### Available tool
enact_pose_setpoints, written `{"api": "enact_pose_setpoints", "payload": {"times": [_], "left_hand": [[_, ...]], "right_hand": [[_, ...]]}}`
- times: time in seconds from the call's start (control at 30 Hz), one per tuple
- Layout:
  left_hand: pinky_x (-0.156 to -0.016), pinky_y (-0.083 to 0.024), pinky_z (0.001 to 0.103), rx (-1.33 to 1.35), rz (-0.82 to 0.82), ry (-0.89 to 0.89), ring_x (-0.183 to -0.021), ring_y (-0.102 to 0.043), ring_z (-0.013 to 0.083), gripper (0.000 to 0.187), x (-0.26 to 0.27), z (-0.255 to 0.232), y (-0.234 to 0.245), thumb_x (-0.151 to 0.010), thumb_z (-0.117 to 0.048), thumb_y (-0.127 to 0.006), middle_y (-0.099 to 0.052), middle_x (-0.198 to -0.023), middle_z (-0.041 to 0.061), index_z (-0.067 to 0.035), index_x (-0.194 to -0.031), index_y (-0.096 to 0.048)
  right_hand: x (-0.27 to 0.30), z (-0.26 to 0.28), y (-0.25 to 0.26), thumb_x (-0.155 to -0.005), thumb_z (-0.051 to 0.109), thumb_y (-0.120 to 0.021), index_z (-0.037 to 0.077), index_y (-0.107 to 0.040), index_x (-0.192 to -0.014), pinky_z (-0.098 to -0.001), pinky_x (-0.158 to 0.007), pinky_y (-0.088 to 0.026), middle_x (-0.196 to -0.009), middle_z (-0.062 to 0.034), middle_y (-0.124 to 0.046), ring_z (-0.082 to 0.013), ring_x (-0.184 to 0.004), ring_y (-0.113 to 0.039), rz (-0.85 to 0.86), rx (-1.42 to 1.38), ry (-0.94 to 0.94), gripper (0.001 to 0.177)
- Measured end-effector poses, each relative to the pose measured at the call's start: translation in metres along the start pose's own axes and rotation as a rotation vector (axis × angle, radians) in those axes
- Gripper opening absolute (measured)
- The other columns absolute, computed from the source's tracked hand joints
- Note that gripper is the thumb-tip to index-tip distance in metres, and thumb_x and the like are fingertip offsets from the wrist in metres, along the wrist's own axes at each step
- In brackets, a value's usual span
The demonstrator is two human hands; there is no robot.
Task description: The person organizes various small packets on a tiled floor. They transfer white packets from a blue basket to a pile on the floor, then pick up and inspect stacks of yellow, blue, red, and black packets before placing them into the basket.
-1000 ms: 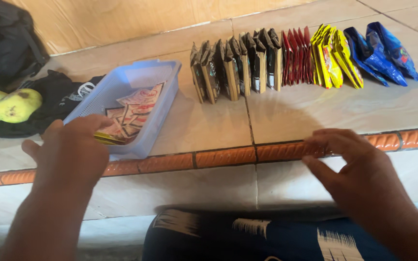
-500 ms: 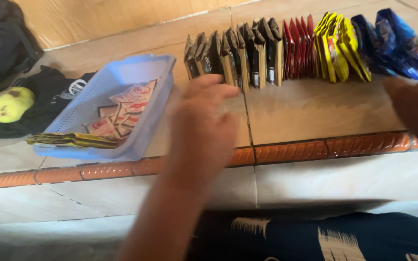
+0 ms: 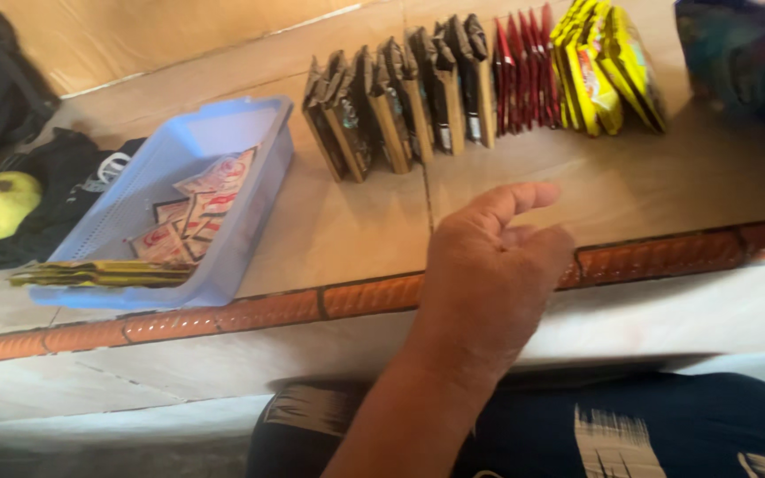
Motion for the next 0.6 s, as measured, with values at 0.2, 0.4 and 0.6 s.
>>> {"api": "enact_pose_setpoints", "payload": {"times": [0.2, 0.4, 0.6], "left_hand": [[-0.088, -0.049, 0.028, 0.296, 0.145, 0.082, -0.111, -0.062, 0.0158, 0.096, 0.002, 0.016, -0.034, -0.086, -0.05, -0.079, -0.067, -0.13, 0.016, 0.007, -0.153, -0.041], [-0.079, -0.048, 0.037, 0.397, 0.093, 0.278, -0.099, -0.058, 0.0142, 0.086, 0.018, -0.003, -0.026, -0.083, -0.065, -0.074, -0.067, -0.125, -0.003, -0.019, -0.152, -0.052], [-0.075, -0.046, 0.038, 0.673, -0.015, 0.232, -0.079, -0.061, 0.0141, 0.039, 0.035, -0.023, 0.018, -0.08, -0.048, -0.075, -0.068, -0.087, -0.003, -0.018, -0.104, -0.069]], "right_hand": [[0.016, 0.02, 0.016, -0.094, 0.014, -0.08, 0.002, -0.07, -0.133, -0.0332, -0.064, -0.054, -0.097, -0.0171, -0.072, -0.0209, -0.077, -0.069, 0.013, -0.219, -0.077, 0.042], [0.038, 0.05, 0.009, -0.094, 0.013, -0.08, 0.003, -0.071, -0.131, -0.0313, -0.062, -0.054, -0.091, -0.0149, -0.073, -0.0181, -0.075, -0.069, 0.178, -0.405, -0.219, 0.04], [0.053, 0.081, -0.023, -0.093, 0.011, -0.074, 0.001, -0.068, -0.133, -0.0277, -0.077, -0.062, -0.106, -0.0131, -0.08, -0.0147, -0.092, -0.077, 0.516, -0.719, -0.242, 0.041]]}}
Point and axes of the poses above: each hand's wrist, its own x-axis away from the middle knuckle, its own y-axis out of the back of the hand, z = x × y, the point moved 6 cm from there along -x, towards the middle knuckle
